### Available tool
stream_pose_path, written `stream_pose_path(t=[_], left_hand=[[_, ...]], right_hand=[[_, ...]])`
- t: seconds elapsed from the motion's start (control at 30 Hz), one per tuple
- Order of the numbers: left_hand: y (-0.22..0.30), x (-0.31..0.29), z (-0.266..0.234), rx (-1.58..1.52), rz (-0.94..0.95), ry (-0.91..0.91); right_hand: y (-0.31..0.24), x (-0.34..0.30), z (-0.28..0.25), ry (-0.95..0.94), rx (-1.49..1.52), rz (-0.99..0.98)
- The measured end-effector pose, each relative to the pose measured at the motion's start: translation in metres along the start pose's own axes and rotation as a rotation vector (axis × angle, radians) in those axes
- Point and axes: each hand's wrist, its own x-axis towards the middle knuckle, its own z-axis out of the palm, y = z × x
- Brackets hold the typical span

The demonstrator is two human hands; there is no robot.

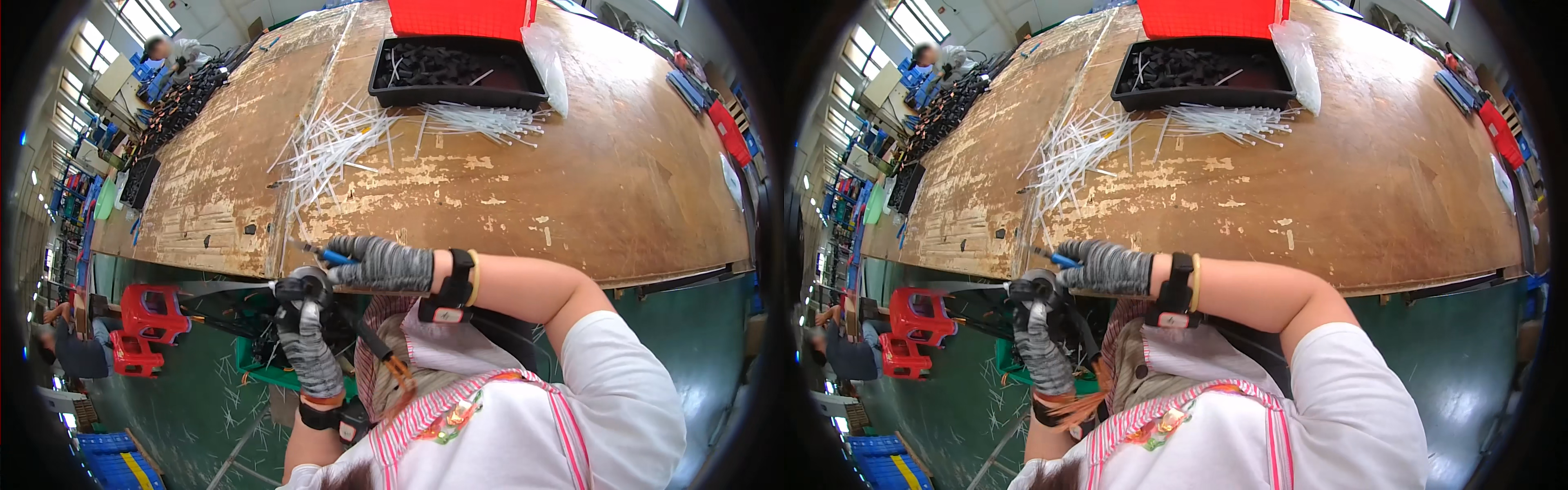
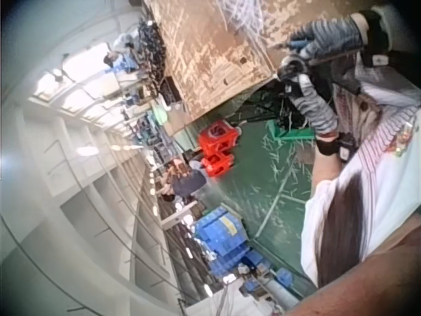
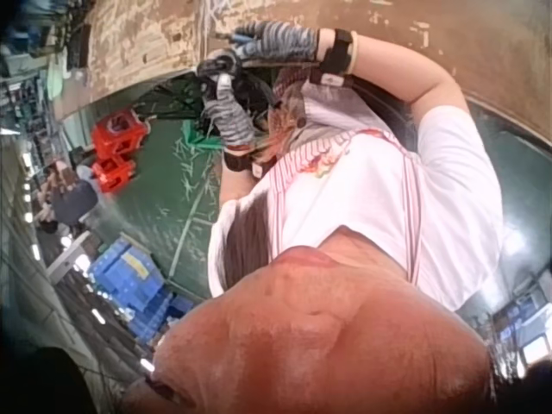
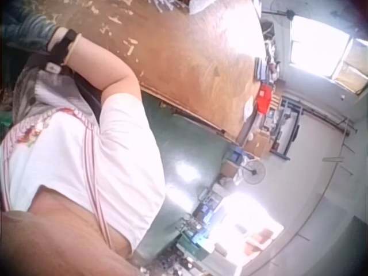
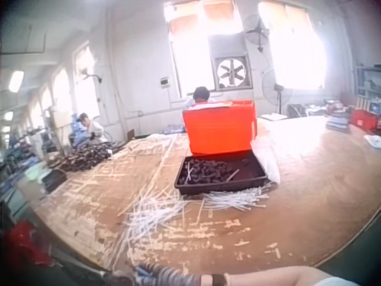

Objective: The recorder uses zip ties and pliers to bundle and secure electrical wires during the assembly of a wire harness component.

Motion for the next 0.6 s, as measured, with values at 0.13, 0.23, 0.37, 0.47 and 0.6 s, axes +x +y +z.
stream_pose_path(t=[0.13,0.23,0.37,0.47,0.6], left_hand=[[0.008,0.026,0.009,0.391,0.242,0.007],[0.003,0.043,0.025,0.304,0.285,-0.017],[-0.023,0.074,0.022,0.673,0.291,-0.028],[-0.037,0.082,0.025,0.556,0.28,-0.016],[-0.048,0.091,0.026,0.473,0.222,-0.022]], right_hand=[[-0.014,-0.005,-0.047,0.109,-0.631,-0.201],[-0.042,-0.006,-0.064,0.118,-1.089,-0.214],[-0.053,-0.003,-0.067,0.13,-1.465,-0.172],[-0.05,0.007,-0.064,0.082,-1.524,-0.122],[-0.041,0.02,-0.058,0.086,-1.552,-0.162]])
